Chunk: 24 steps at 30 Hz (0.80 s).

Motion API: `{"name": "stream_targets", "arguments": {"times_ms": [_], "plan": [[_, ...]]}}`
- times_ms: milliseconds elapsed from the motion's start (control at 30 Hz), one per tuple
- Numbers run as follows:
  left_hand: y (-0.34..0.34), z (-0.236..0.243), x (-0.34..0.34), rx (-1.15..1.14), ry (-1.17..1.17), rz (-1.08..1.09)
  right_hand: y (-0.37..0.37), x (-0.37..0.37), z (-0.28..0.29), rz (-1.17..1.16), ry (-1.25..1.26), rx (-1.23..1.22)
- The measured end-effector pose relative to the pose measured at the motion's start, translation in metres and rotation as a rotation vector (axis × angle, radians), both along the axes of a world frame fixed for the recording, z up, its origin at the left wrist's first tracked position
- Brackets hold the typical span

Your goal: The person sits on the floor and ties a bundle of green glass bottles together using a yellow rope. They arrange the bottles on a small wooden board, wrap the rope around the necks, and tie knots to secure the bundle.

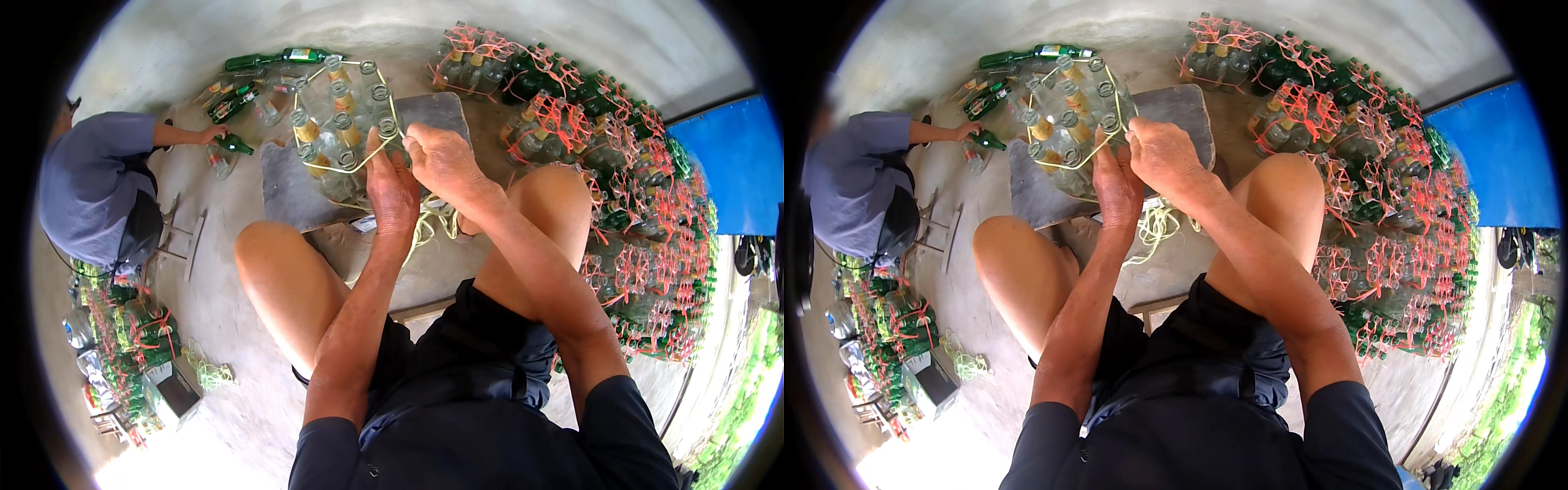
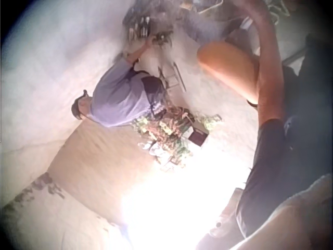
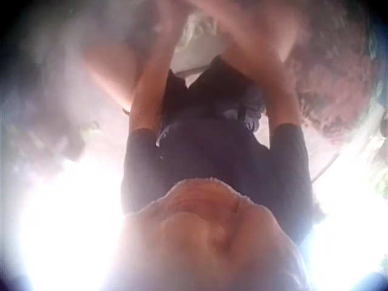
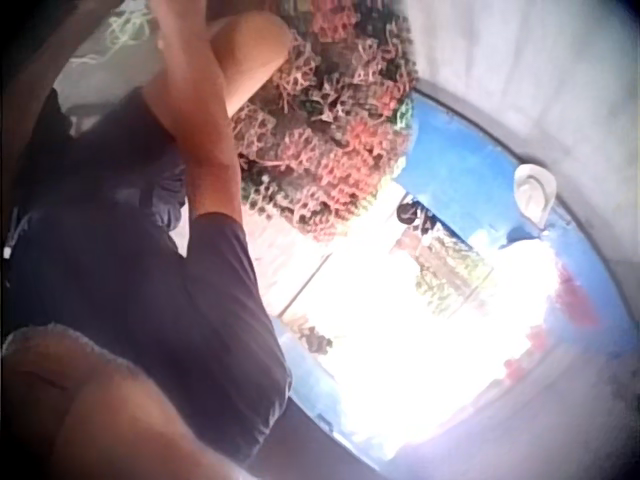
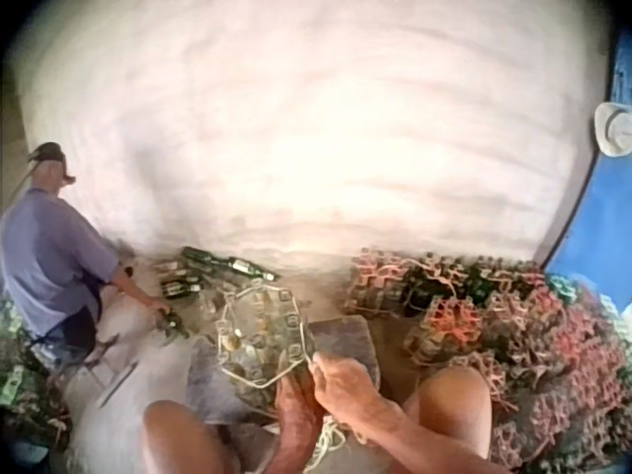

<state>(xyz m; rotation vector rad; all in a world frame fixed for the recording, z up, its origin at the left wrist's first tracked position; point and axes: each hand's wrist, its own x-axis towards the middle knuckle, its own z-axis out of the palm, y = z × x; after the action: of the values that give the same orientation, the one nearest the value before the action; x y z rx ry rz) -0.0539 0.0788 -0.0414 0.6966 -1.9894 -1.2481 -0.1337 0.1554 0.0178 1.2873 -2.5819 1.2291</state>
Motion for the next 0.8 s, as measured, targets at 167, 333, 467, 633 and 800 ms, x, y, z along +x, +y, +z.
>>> {"name": "stream_targets", "arguments": {"times_ms": [167,333,467,633,800], "plan": [[0.012,0.020,0.019,0.025,-0.193,-0.077,0.007,0.005,-0.001,0.006,-0.016,-0.016],[0.009,-0.005,0.032,0.007,-0.070,-0.097,0.013,0.019,0.003,0.013,-0.061,-0.030],[0.012,0.021,0.043,0.037,-0.005,-0.082,0.025,0.027,0.001,0.008,-0.050,-0.041],[0.004,0.027,0.040,0.346,0.113,-0.152,0.034,0.051,-0.011,0.031,-0.131,-0.104],[0.000,0.031,0.033,0.843,0.232,-0.257,0.051,0.076,-0.026,0.013,-0.237,-0.079]]}}
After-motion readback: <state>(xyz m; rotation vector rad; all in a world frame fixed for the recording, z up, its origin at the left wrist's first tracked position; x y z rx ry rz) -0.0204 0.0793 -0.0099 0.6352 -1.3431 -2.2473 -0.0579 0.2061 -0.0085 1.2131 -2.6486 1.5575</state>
